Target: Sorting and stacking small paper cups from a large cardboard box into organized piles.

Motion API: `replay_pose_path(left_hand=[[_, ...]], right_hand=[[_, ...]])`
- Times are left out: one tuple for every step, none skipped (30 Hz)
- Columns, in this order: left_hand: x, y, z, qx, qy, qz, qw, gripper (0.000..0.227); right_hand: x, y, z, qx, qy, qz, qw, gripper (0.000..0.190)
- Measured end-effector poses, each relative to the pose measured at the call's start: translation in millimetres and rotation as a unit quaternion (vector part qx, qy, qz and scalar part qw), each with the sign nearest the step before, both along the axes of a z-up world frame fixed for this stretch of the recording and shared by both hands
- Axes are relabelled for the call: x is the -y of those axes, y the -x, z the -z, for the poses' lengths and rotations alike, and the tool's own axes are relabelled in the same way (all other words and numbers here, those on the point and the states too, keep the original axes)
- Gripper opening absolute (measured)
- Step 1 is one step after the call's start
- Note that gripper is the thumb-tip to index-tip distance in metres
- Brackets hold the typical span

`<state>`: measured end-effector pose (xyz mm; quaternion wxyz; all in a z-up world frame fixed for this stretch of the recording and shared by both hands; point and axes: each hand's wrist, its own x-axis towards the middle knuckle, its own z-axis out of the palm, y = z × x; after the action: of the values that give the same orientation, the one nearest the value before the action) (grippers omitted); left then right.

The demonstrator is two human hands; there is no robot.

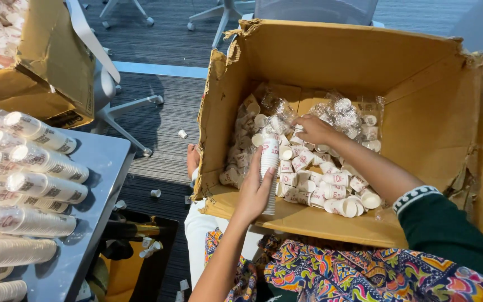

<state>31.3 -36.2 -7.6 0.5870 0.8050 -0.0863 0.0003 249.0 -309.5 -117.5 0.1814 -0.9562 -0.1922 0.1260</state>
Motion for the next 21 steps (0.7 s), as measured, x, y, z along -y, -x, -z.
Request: replay_pose_path(left_hand=[[1.3, -0.6, 2.6, 0.0, 0.0, -0.001, 1.0, 0.062], [0.6, -0.9, 6.0, 0.015, 0.002, 0.003, 1.0, 0.062], [-0.3, -1.1, 9.5, 0.029, 0.004, 0.007, 1.0, 0.062], [-0.5, -0.5, 8.2, 0.03, 0.003, 0.006, 1.0, 0.062], [-0.4, 0.2, 6.7, 0.022, 0.013, 0.008, 1.0, 0.062], [0.1, 1.5, 5.5, 0.013, 0.023, 0.009, 1.0, 0.063], [-0.7, 1.1, 3.7, 0.013, 0.023, 0.006, 1.0, 0.063], [-1.5, 1.9, 2.5, 0.014, 0.025, 0.011, 1.0, 0.063], [-2.4, 2.8, 1.2, 0.014, 0.027, 0.017, 0.999, 0.063], [-2.1, 1.9, 1.1, 0.014, 0.027, 0.013, 0.999, 0.063], [-1.8, 1.2, 1.0, 0.0, 0.032, 0.014, 0.999, 0.063], [-1.5, 1.8, 2.0, -0.016, 0.037, 0.015, 0.999, 0.063], [-2.2, 4.2, 4.8, -0.018, 0.037, 0.012, 0.999, 0.063], [-2.1, 3.2, 6.4, -0.014, 0.041, 0.012, 0.999, 0.063], [-1.6, 2.3, 8.0, -0.009, 0.044, 0.013, 0.999, 0.063], [-2.9, 2.1, 6.1, -0.011, 0.046, 0.014, 0.999, 0.063], [-3.8, 2.0, 4.7, -0.008, 0.04, 0.015, 0.999, 0.063], [-3.1, 2.2, 3.3, -0.004, 0.035, 0.017, 0.999, 0.062], [-2.6, 2.1, 4.7, -0.006, 0.038, 0.02, 0.999, 0.062], [-2.1, 0.9, 5.4, 0.011, 0.047, 0.024, 0.999, 0.062], [-1.8, 0.0, 5.8, 0.028, 0.056, 0.028, 0.998, 0.062]], right_hand=[[-2.9, -5.2, 0.4, 0.0, 0.0, -0.001, 1.0, 0.047], [-8.4, -10.6, 1.8, 0.017, 0.007, 0.003, 1.0, 0.047], [-14.2, -16.0, 3.2, 0.034, 0.014, 0.006, 0.999, 0.049], [-20.7, -16.7, -6.0, 0.035, 0.013, 0.004, 0.999, 0.049], [-26.8, -17.2, -15.4, 0.076, 0.02, 0.013, 0.997, 0.052], [-33.0, -17.5, -24.7, 0.116, 0.028, 0.021, 0.993, 0.055], [-34.7, -20.4, -24.0, 0.117, 0.028, 0.018, 0.993, 0.055], [-36.8, -22.2, -22.3, 0.146, 0.074, -0.011, 0.986, 0.052], [-39.0, -23.9, -20.6, 0.176, 0.119, -0.041, 0.976, 0.05], [-44.6, -23.4, -28.7, 0.176, 0.118, -0.044, 0.976, 0.05], [-50.1, -22.8, -36.8, 0.156, 0.144, -0.061, 0.975, 0.039], [-55.3, -20.2, -43.3, 0.134, 0.17, -0.077, 0.973, 0.029], [-53.1, -25.7, -32.6, 0.132, 0.17, -0.08, 0.973, 0.029], [-49.2, -34.2, -25.2, 0.123, 0.125, -0.081, 0.981, 0.02], [-45.0, -42.8, -17.7, 0.114, 0.08, -0.082, 0.987, 0.017], [-42.1, -45.5, -20.2, 0.112, 0.081, -0.081, 0.987, 0.017], [-38.9, -48.2, -22.3, 0.11, -0.013, -0.064, 0.992, 0.016], [-32.9, -49.6, -24.9, 0.107, -0.106, -0.045, 0.988, 0.016], [-29.1, -39.1, -42.7, 0.106, -0.104, -0.041, 0.988, 0.016], [-26.1, -30.8, -62.6, 0.064, -0.189, 0.009, 0.98, 0.015], [-23.6, -22.0, -82.7, 0.023, -0.271, 0.059, 0.96, 0.015]])
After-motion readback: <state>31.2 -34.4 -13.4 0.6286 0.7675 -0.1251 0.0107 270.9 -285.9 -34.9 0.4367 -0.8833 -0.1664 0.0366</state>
